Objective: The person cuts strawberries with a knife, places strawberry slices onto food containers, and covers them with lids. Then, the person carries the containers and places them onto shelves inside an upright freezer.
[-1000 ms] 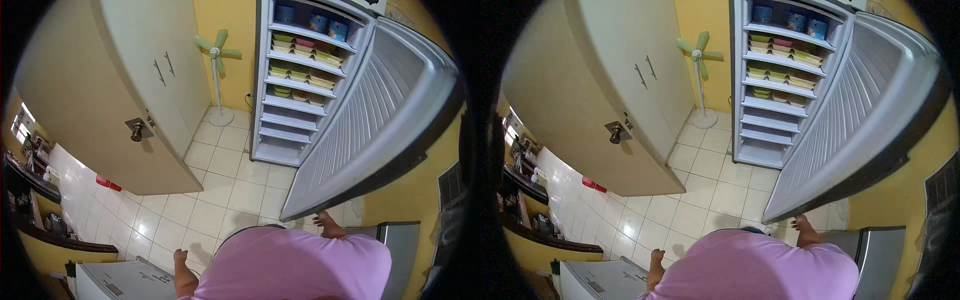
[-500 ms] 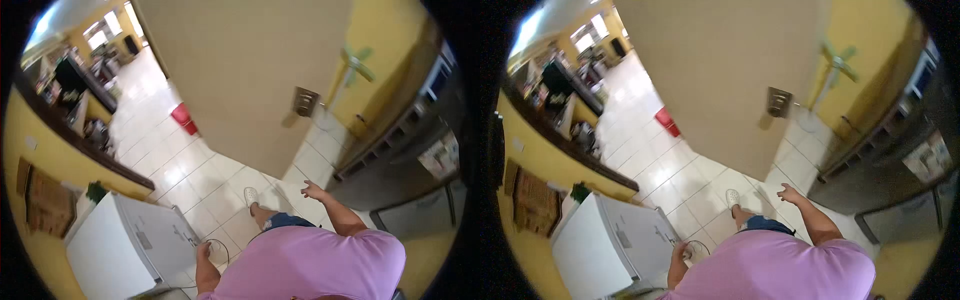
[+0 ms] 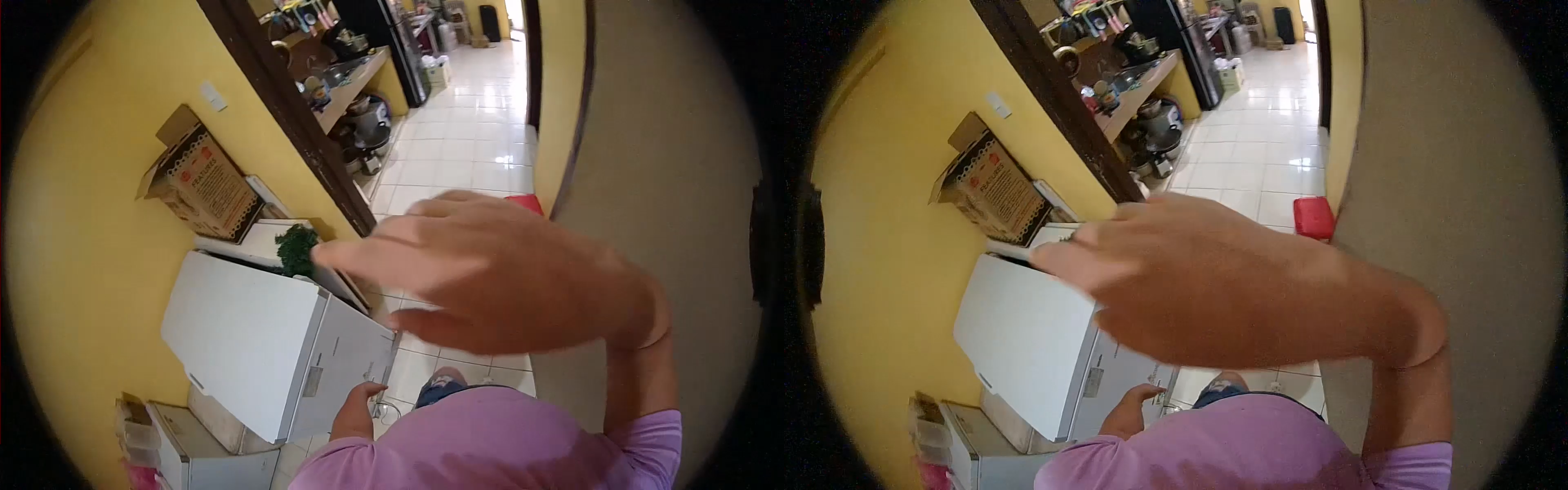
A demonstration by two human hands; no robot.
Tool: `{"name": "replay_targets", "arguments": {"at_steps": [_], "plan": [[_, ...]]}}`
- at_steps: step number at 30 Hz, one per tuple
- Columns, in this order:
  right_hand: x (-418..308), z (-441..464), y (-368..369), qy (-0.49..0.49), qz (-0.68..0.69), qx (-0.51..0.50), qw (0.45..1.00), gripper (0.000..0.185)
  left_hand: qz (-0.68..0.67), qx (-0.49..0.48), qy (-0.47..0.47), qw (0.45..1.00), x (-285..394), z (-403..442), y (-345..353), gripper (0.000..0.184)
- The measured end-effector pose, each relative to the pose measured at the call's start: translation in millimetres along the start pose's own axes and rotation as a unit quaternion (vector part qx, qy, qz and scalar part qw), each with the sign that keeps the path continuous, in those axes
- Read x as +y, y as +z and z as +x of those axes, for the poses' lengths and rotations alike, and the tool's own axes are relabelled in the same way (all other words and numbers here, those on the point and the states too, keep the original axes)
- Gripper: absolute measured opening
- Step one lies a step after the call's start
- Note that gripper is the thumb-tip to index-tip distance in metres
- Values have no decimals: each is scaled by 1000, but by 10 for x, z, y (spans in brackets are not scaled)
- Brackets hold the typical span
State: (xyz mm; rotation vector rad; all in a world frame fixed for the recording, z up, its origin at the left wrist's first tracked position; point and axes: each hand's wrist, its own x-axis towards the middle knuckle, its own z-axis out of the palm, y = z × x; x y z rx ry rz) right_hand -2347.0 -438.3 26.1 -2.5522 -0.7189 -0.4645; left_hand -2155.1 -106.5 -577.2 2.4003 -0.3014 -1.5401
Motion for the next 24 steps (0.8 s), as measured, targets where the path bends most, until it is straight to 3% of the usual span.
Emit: {"name": "replay_targets", "arguments": {"at_steps": [3,6,12,16,18,20,21,22,24], "plan": [[523,498,-195,-131,-75,-55,987,41,-50,30,9,998,531,232,-274,40],[1248,828,-229,-178,-104,-73,976,39,-75,46,16,996,1044,702,-628,40],[3088,1372,-625,-157,-153,-68,973,36,-47,53,57,996,2584,2019,-1896,40],[4311,1558,-1120,-88,-191,-51,976,34,3,114,203,972,4334,3010,-2845,40],[4937,1598,-1325,-44,-199,-23,979,33,-2,191,357,914,5379,3482,-3427,40],[5549,1596,-1564,38,-199,37,979,32,-53,273,544,792,6593,3553,-4148,40],[5851,1517,-1702,97,-174,78,977,32,-58,233,457,857,7324,2371,-4559,35],[6136,1330,-1899,181,-93,127,971,36,-121,220,530,810,7901,2074,-4893,33],[6711,876,-2255,177,60,265,946,36,-235,188,706,640,8806,1139,-5520,32]]}}
